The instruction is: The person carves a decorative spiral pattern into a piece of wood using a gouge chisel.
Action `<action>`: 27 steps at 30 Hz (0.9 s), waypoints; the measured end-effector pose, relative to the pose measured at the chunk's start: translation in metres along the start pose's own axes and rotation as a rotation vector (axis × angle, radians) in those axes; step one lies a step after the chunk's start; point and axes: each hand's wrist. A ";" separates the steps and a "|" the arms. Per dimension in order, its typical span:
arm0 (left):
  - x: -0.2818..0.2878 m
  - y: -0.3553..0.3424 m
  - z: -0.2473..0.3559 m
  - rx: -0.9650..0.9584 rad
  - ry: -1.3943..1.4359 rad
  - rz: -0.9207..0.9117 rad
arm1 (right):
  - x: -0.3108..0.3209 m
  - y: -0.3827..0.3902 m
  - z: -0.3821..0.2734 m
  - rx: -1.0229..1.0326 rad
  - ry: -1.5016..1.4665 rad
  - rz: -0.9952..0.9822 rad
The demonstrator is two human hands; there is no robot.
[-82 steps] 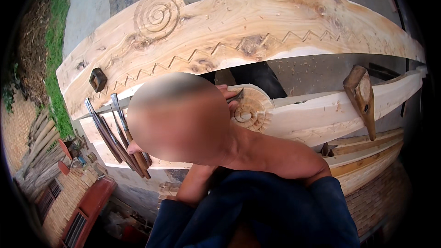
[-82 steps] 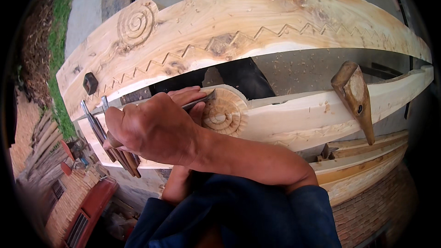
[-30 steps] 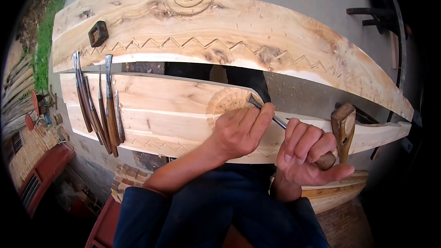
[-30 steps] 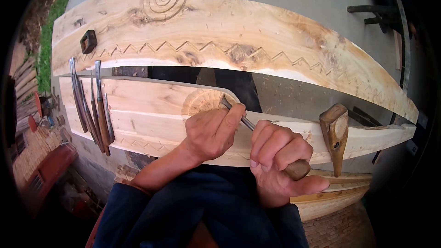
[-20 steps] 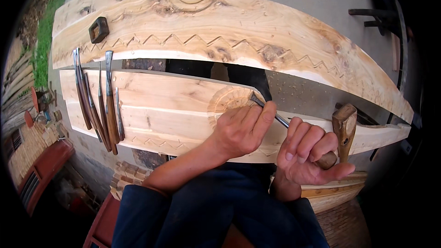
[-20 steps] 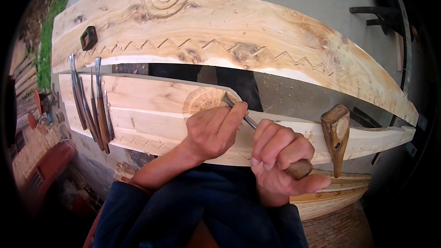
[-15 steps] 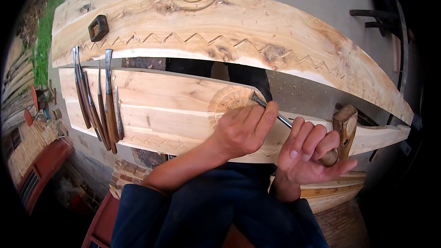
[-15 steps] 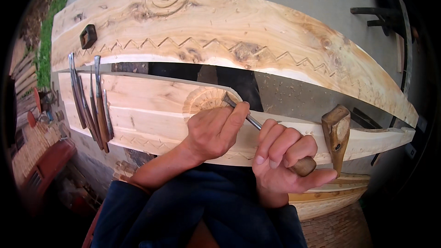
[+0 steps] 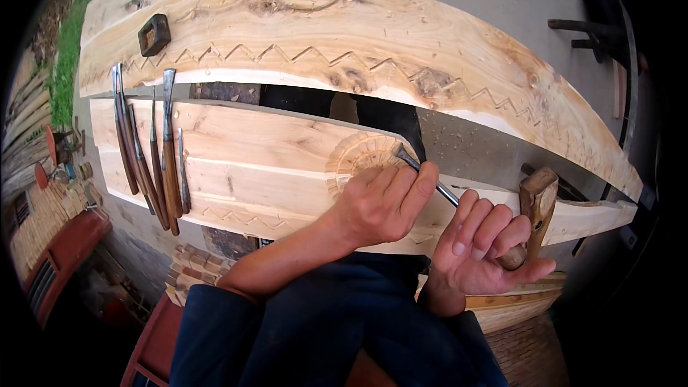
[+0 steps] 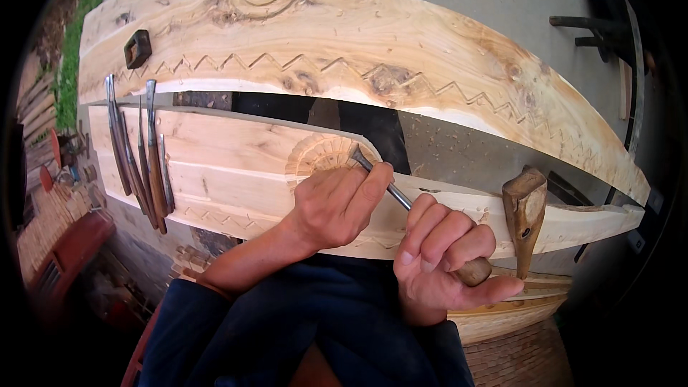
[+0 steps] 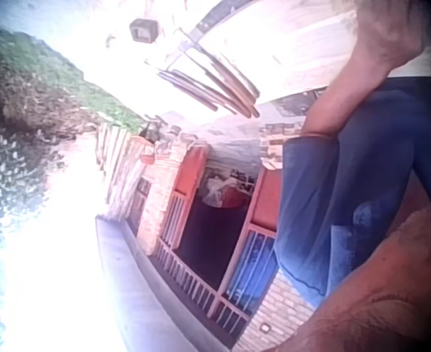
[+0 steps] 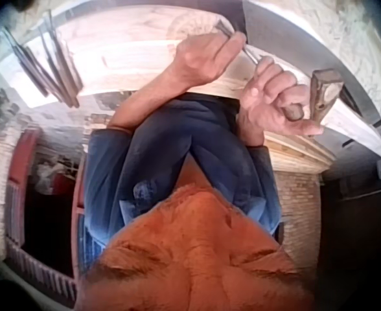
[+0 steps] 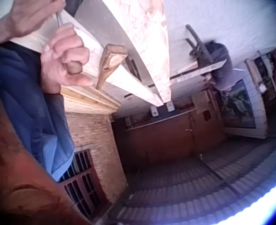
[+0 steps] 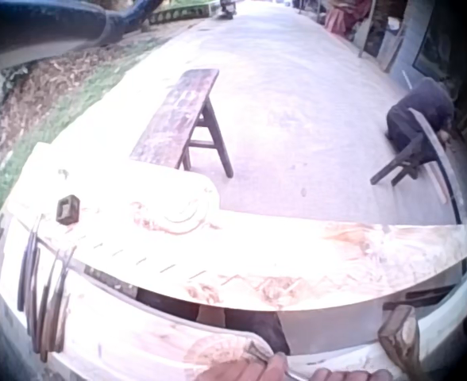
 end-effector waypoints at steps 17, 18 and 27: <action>-0.004 0.002 0.001 0.050 -0.008 0.019 | -0.006 -0.007 0.005 0.016 0.050 -0.014; -0.004 0.001 0.001 0.056 -0.018 0.021 | -0.006 -0.007 0.007 0.027 0.046 -0.010; -0.006 -0.003 0.002 0.105 -0.025 0.021 | -0.008 -0.031 0.007 0.001 0.013 0.003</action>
Point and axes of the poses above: each hand's wrist, its own y-axis away from the middle knuckle, its own x-axis out of the back of the hand, z = x × y, and after that the axes turned 9 degrees about y, right-handed
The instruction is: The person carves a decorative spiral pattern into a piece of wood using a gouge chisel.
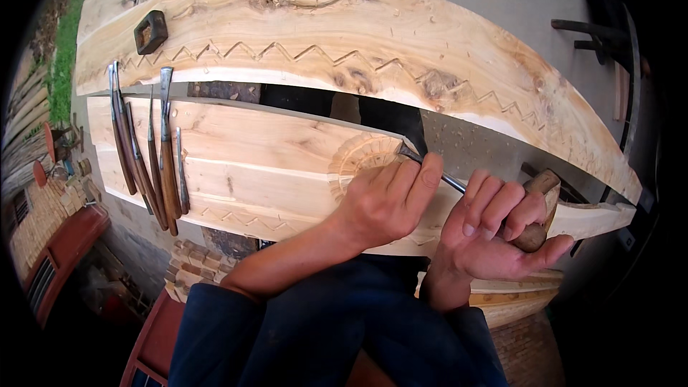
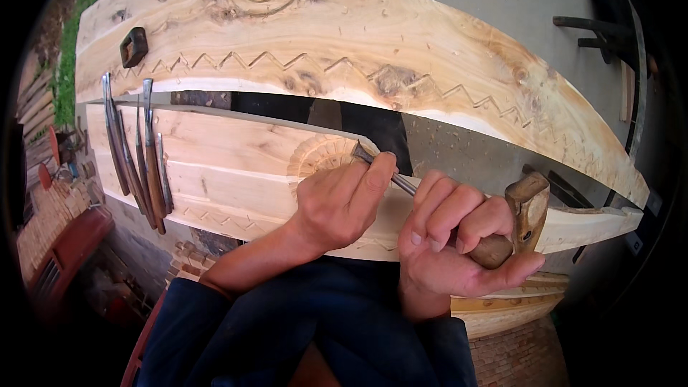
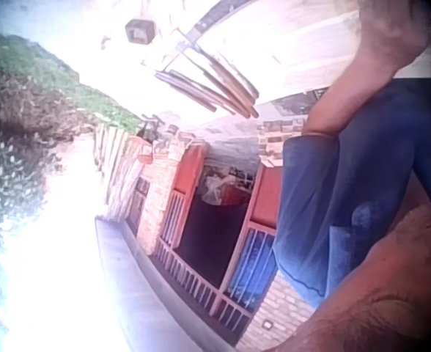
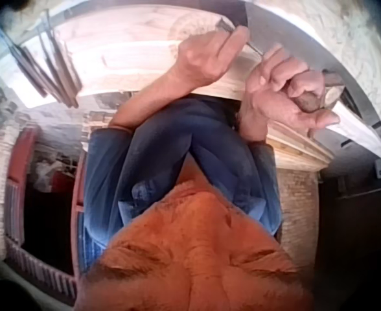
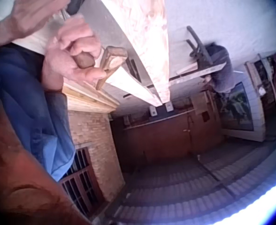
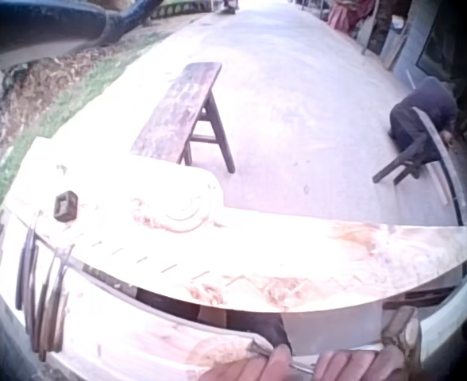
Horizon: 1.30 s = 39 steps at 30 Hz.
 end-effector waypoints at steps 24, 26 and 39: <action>0.018 0.003 -0.003 -0.027 0.001 -0.027 | -0.003 -0.029 -0.060 0.140 0.273 -0.053; 0.015 0.008 -0.006 -0.207 0.136 -0.070 | -0.017 -0.031 -0.051 0.079 0.363 0.052; 0.043 0.011 -0.008 0.590 0.344 -0.019 | -0.129 -0.006 0.032 0.297 0.824 -0.523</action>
Point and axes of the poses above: each hand's wrist, its own y-axis away from the middle knuckle, its own x-axis out of the back of the hand, z = x × y, and after that the axes turned 9 degrees about y, right-handed
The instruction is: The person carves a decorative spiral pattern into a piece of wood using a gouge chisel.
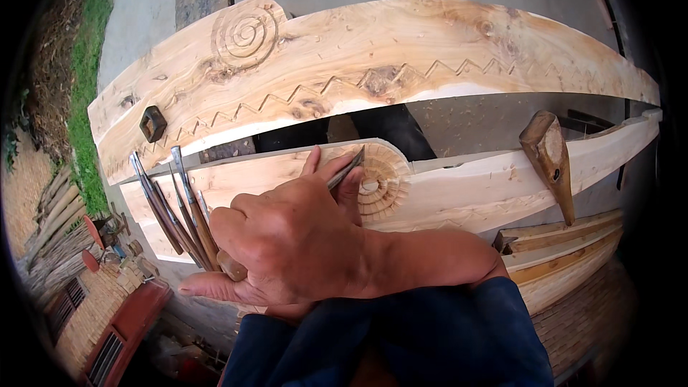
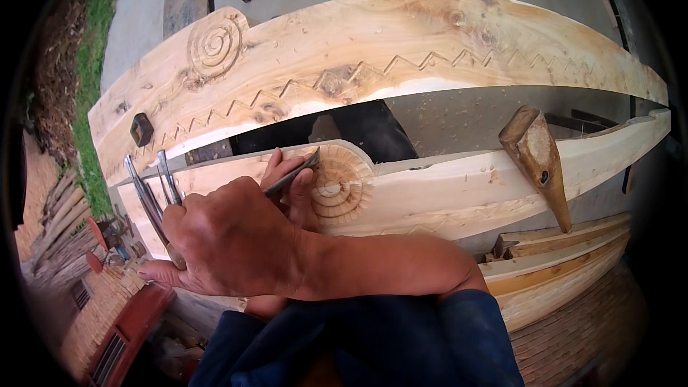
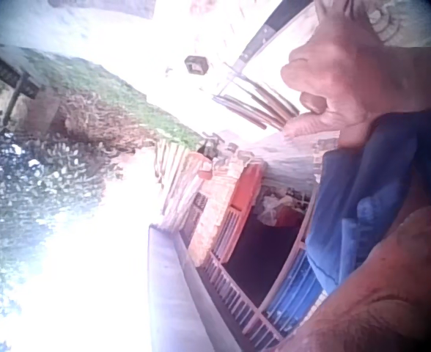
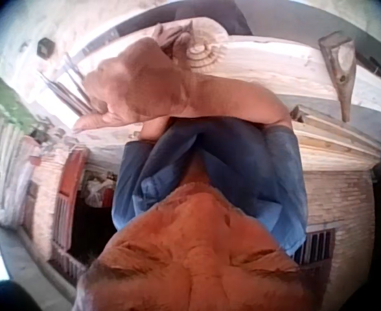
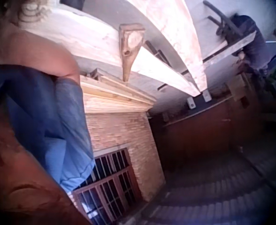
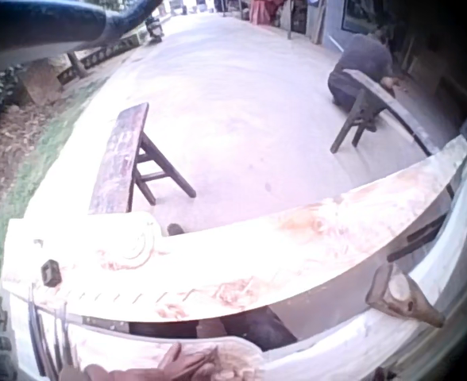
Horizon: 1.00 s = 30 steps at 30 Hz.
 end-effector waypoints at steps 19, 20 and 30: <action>-0.011 0.000 -0.003 -0.010 0.023 0.068 | -0.002 -0.003 0.013 -0.086 -0.093 -0.056; -0.010 -0.001 -0.003 -0.016 0.020 0.065 | -0.001 -0.003 0.014 -0.094 -0.103 -0.092; 0.005 -0.013 -0.013 -0.123 -0.115 -0.036 | 0.006 -0.013 0.020 -0.103 -0.157 -0.036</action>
Point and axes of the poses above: each hand's wrist, its own y-axis away from the middle knuckle, its own x-axis out of the back of the hand, z = x × y, and after that the axes turned 9 degrees about y, right-handed
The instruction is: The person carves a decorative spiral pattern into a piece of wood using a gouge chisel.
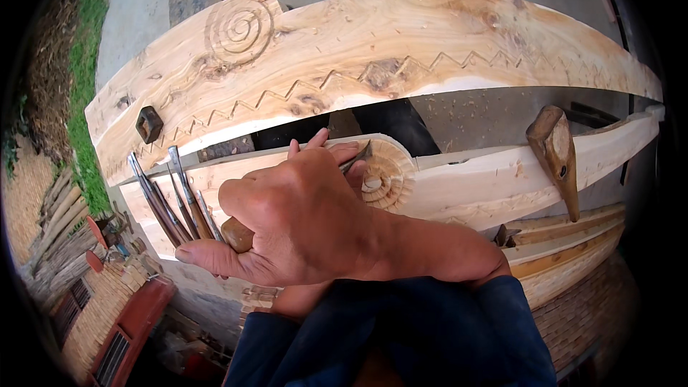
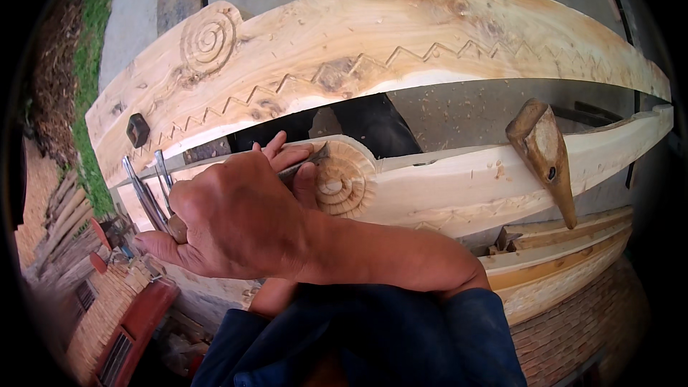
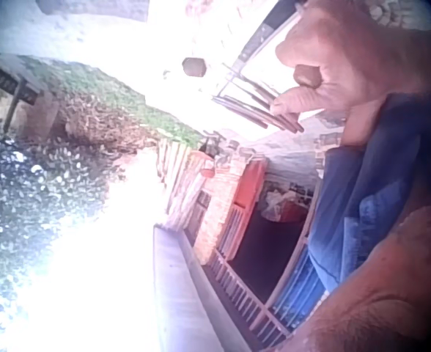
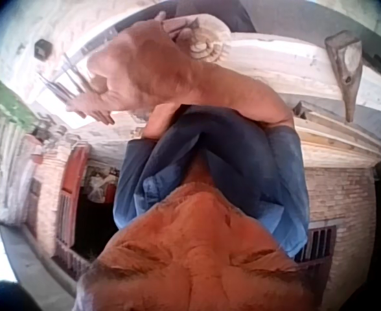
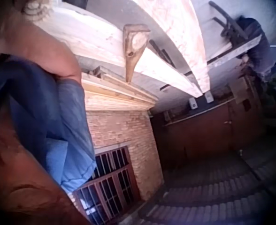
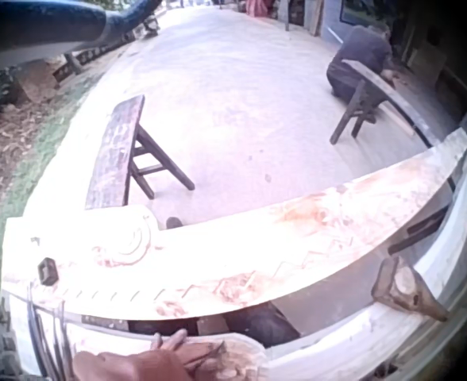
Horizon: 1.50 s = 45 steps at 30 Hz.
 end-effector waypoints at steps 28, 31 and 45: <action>-0.053 0.010 0.023 -0.610 0.103 0.133 | 0.075 0.113 -0.005 0.229 -0.318 0.509; -0.049 0.010 0.027 -0.556 0.039 0.154 | 0.081 0.124 -0.007 0.103 -0.389 0.472; -0.057 0.006 0.024 -0.493 -0.064 0.132 | 0.092 0.121 0.002 -0.145 -0.572 0.499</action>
Point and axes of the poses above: each hand's wrist, its own y-axis away from the middle knuckle, its own x-axis out of the back of the hand, z = x × y, and after that the axes turned 9 degrees about y, right-handed
